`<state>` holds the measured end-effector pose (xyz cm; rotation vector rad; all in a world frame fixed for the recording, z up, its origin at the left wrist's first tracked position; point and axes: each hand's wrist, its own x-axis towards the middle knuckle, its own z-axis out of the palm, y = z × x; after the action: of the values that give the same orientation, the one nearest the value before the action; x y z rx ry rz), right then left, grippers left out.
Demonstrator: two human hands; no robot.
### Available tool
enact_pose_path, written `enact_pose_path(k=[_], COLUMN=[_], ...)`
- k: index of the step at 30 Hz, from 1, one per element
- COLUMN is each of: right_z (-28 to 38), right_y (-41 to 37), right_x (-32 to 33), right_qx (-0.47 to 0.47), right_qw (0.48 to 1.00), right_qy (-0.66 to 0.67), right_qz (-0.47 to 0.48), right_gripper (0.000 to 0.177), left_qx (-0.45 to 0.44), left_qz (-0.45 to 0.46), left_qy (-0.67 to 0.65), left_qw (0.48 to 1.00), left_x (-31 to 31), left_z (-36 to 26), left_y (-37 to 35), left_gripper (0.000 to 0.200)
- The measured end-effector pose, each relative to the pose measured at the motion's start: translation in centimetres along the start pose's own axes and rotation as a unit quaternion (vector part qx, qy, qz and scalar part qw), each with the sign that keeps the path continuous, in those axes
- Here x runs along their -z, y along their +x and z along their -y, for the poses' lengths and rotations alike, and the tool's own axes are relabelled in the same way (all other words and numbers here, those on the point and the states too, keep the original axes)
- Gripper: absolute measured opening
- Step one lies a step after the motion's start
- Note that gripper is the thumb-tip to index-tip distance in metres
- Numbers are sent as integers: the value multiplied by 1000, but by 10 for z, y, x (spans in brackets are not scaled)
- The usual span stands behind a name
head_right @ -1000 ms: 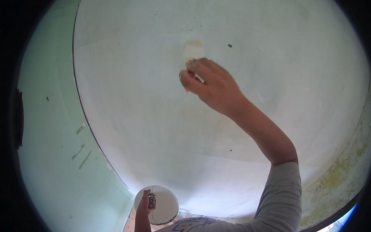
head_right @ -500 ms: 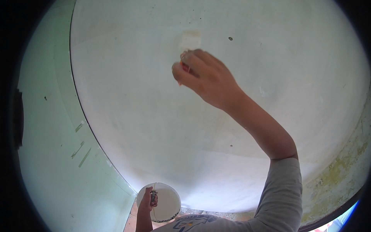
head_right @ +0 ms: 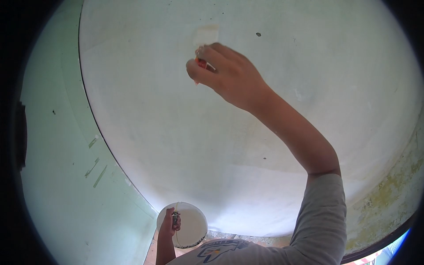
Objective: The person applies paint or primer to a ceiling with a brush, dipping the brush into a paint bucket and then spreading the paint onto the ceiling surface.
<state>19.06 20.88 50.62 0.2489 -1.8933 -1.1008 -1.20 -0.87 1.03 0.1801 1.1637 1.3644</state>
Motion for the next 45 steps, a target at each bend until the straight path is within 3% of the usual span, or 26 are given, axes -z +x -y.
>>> enact_pose_path(k=[2,4,7,10,11,13,14,16,18,19,20,22,24,27,28,30,34,45], right_z=[8,42,103,139,147,173,184,214,264,283,303,350,380,415,420,430,459,485], right_y=[-13,-39,-83,-120,-131,-141,-151,-183,-224,-233,-242,-249,-258,-256,-257,-258,-267,-275], right_x=[-10,-12,-2,22,30,41,47,42,20,14,4,-15,-31,-45,-48,-56,-77,-96], right_qx=[-8,28,38,-25,-134,-345,-411,-497,-656,-694,-695,-734,-750,-701,-702,-606,-551,-546], right_qw=[999,989,985,966,947,874,841,785,583,522,508,402,323,382,379,530,581,532], right_qy=[24,121,139,233,282,341,347,348,471,478,490,534,557,559,558,491,469,416], right_qz=[44,73,94,108,76,36,55,124,92,131,140,116,152,225,227,333,374,496], right_gripper=[24,23,23,21,20,19,15,14,15,15,15,13,14,14,14,15,18,19], left_qx=[-2,-5,-34,-56,-57,-65,-100,-106,-101,-94,-93,-97,-106,-105,-104,-101,-85,-100], left_qz=[-1,-3,-17,11,-1,-19,0,-18,-27,-37,-41,-40,-24,-28,-27,-30,-17,20], left_qy=[-4,-11,-14,-44,-44,-86,-32,-43,-55,-60,-61,-65,-60,-60,-60,-64,-57,-41], left_qw=[1000,1000,999,997,997,994,994,993,993,993,993,992,992,992,992,992,995,994], left_x=[0,0,-3,-8,-15,-25,-25,-29,-48,-57,-63,-62,-67,-67,-65,-65,-65,-64], left_z=[1,2,3,6,5,5,7,9,-2,-7,-12,-16,-21,-20,-20,-20,-20,-20], left_y=[0,-1,-3,-3,-8,-9,-9,-11,-26,-33,-37,-45,-46,-43,-41,-40,-41,-43], left_gripper=[38,38,38,40,41,41,50,49,54,57,60,63,66,70,70,70,70,71])
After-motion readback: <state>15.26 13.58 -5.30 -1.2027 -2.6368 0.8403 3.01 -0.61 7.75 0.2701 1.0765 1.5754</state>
